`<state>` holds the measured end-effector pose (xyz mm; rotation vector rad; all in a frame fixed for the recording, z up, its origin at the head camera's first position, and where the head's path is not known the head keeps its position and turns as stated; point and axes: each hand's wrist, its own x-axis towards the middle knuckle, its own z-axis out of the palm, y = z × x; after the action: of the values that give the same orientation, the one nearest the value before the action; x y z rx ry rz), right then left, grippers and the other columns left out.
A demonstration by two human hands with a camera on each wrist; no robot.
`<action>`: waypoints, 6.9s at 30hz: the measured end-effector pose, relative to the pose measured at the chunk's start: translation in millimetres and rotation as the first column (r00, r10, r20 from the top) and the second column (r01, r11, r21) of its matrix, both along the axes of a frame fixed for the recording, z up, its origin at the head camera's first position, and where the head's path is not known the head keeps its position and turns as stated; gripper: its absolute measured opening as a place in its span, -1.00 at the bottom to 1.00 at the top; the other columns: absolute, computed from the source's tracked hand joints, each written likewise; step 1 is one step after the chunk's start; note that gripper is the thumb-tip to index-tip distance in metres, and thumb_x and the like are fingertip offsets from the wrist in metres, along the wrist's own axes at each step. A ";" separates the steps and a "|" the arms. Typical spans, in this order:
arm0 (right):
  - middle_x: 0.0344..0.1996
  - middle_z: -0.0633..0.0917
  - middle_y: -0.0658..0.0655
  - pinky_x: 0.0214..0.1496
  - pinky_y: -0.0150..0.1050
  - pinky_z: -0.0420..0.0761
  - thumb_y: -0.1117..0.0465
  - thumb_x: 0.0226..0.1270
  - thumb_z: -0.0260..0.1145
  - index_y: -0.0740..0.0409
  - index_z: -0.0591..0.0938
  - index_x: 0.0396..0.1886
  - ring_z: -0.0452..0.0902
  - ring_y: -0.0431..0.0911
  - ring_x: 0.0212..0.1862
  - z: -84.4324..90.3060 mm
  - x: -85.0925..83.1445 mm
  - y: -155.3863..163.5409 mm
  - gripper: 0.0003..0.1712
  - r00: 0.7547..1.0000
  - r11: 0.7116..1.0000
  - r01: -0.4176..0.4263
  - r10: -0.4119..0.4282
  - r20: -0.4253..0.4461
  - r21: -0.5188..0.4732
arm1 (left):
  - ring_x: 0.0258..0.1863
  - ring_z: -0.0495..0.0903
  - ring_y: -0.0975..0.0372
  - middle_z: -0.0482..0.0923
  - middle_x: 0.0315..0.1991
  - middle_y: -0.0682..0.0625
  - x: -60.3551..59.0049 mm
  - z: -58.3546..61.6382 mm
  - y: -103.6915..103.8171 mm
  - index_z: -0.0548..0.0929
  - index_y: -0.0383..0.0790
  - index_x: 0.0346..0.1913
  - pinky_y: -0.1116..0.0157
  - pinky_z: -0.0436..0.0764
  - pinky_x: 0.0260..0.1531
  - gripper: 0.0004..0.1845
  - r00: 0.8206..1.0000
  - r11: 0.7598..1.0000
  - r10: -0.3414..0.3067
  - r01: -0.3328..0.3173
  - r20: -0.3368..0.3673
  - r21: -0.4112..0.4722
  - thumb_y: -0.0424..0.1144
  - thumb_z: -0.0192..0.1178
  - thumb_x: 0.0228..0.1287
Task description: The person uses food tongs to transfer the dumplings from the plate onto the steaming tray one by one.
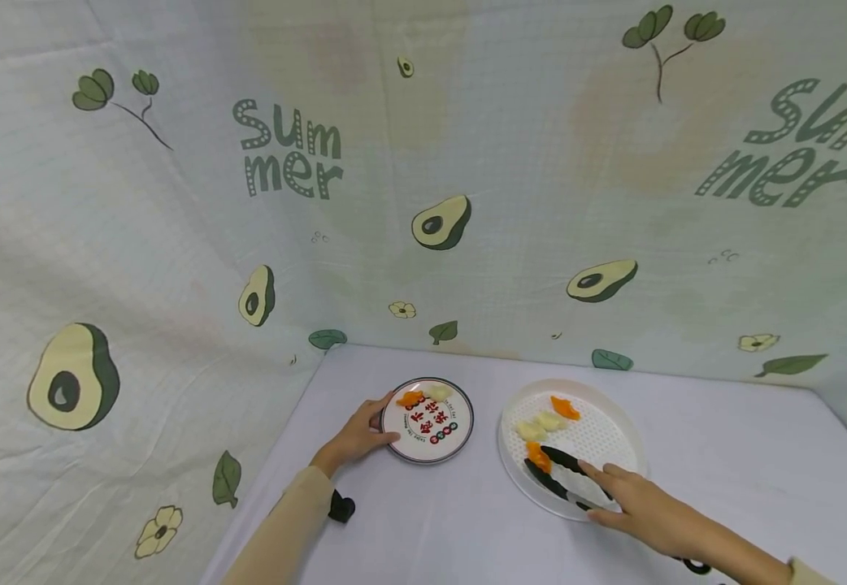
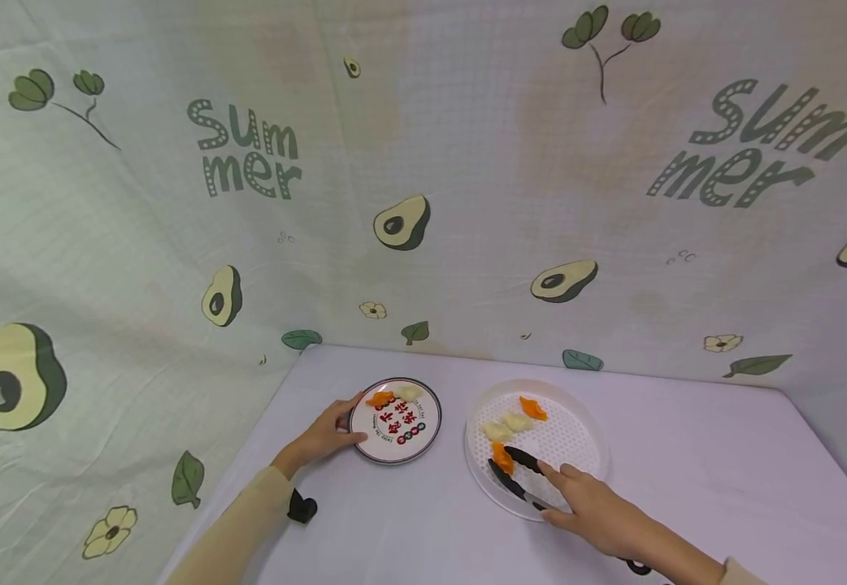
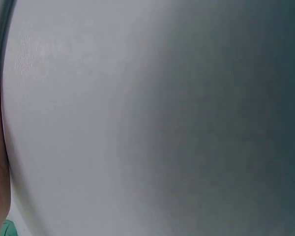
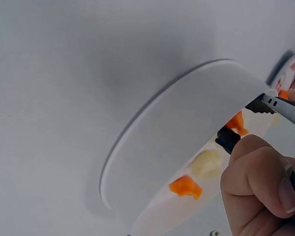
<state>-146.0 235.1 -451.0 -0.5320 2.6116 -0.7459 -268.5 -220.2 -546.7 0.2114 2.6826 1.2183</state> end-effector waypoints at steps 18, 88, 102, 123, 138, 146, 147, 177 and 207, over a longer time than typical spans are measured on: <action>0.21 0.36 0.69 0.06 0.38 0.43 -0.22 0.37 0.27 0.38 0.34 0.44 0.32 0.55 0.22 27.0 -10.0 -3.4 -0.08 0.988 1.000 -0.005 0.008 -0.153 0.022 | -0.10 0.42 0.17 0.34 0.24 -0.15 -1.3 2.0 -2.0 0.17 -0.06 0.57 0.15 0.45 0.00 -0.06 1.000 0.999 -0.016 0.017 -0.007 0.031 -0.16 0.46 0.18; 0.23 0.50 0.38 0.30 0.14 0.37 -0.03 0.40 0.33 0.35 0.27 0.49 0.44 0.18 0.24 -3.6 -158.6 -114.3 -0.15 0.951 0.954 -0.296 0.299 -0.073 0.058 | -0.12 0.45 0.19 0.34 0.26 -0.15 -4.7 -0.9 -4.6 0.17 -0.05 0.57 0.14 0.47 0.01 -0.05 1.000 0.999 -0.028 0.028 0.007 0.033 -0.16 0.47 0.17; 0.19 0.52 0.38 0.33 0.15 0.31 0.08 0.43 0.31 0.38 0.29 0.47 0.41 0.22 0.26 -8.2 -157.3 -121.2 -0.24 0.946 0.948 -0.311 0.316 -0.068 0.067 | -0.14 0.43 0.20 0.35 0.24 -0.14 -5.7 -4.8 -6.1 0.18 -0.07 0.57 0.18 0.46 -0.04 -0.05 0.999 0.999 -0.036 0.037 -0.009 0.026 -0.15 0.47 0.17; 0.29 0.45 0.40 0.33 0.17 0.31 -0.03 0.44 0.28 0.33 0.29 0.48 0.37 0.25 0.31 2.4 -149.2 -111.0 -0.20 0.952 0.955 -0.291 0.295 -0.086 0.056 | -0.13 0.44 0.20 0.34 0.26 -0.15 -4.4 -1.7 -3.4 0.17 -0.04 0.57 0.18 0.47 -0.05 -0.05 1.000 1.000 -0.025 0.025 -0.001 0.007 -0.15 0.47 0.17; 0.32 0.41 0.43 0.31 0.20 0.31 -0.09 0.44 0.28 0.31 0.30 0.48 0.34 0.28 0.33 12.6 -132.8 -93.0 -0.17 0.952 0.957 -0.290 0.292 -0.097 0.028 | -0.10 0.43 0.18 0.34 0.24 -0.14 -4.2 -2.8 -2.7 0.18 -0.04 0.57 0.15 0.46 -0.02 -0.04 1.000 1.000 -0.022 0.022 0.000 -0.007 -0.12 0.47 0.16; 0.38 0.34 0.46 0.33 0.24 0.26 -0.16 0.45 0.23 0.28 0.27 0.50 0.25 0.35 0.38 18.1 -122.9 -77.9 -0.15 0.948 0.957 -0.291 0.291 -0.130 0.018 | -0.12 0.42 0.18 0.35 0.25 -0.16 -3.1 -1.1 -0.1 0.19 -0.06 0.56 0.16 0.45 -0.03 -0.05 1.000 1.000 -0.013 0.013 -0.009 -0.027 -0.15 0.48 0.16; 0.37 0.34 0.46 0.33 0.24 0.26 -0.17 0.45 0.22 0.29 0.27 0.50 0.25 0.35 0.38 19.5 -121.4 -75.9 -0.14 0.947 0.956 -0.292 0.291 -0.134 0.014 | -0.12 0.42 0.18 0.35 0.25 -0.17 -3.0 -1.1 0.1 0.19 -0.06 0.56 0.16 0.45 -0.03 -0.05 1.000 1.000 -0.011 0.011 -0.012 -0.025 -0.16 0.48 0.15; -0.25 0.43 -0.12 -0.20 -0.30 0.39 -0.11 0.50 0.18 0.33 0.24 0.51 0.34 -0.31 -0.29 42.7 -56.7 16.0 -0.18 0.933 0.958 -0.286 0.276 -0.231 -0.010 | -0.10 0.41 0.17 0.34 0.23 -0.12 -6.2 -5.1 -4.8 0.18 0.02 0.57 0.19 0.46 -0.06 -0.04 1.000 1.000 0.005 -0.005 0.004 -0.004 -0.13 0.48 0.15; -0.33 0.40 -0.07 -0.37 -0.32 0.30 -0.01 0.45 0.26 0.45 0.30 0.43 0.27 -0.35 -0.34 2.7 -23.8 78.3 -0.21 0.978 0.980 -0.197 0.194 -0.073 -0.031 | -0.09 0.39 0.16 0.33 0.23 -0.12 -2.9 -4.7 0.6 0.19 0.01 0.56 0.20 0.44 -0.09 -0.04 1.000 1.000 0.004 -0.005 0.019 0.010 -0.12 0.48 0.15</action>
<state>-169.8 313.3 -448.3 -0.8262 2.5635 -0.7260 -271.3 -219.6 -551.4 0.1942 2.6626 1.2290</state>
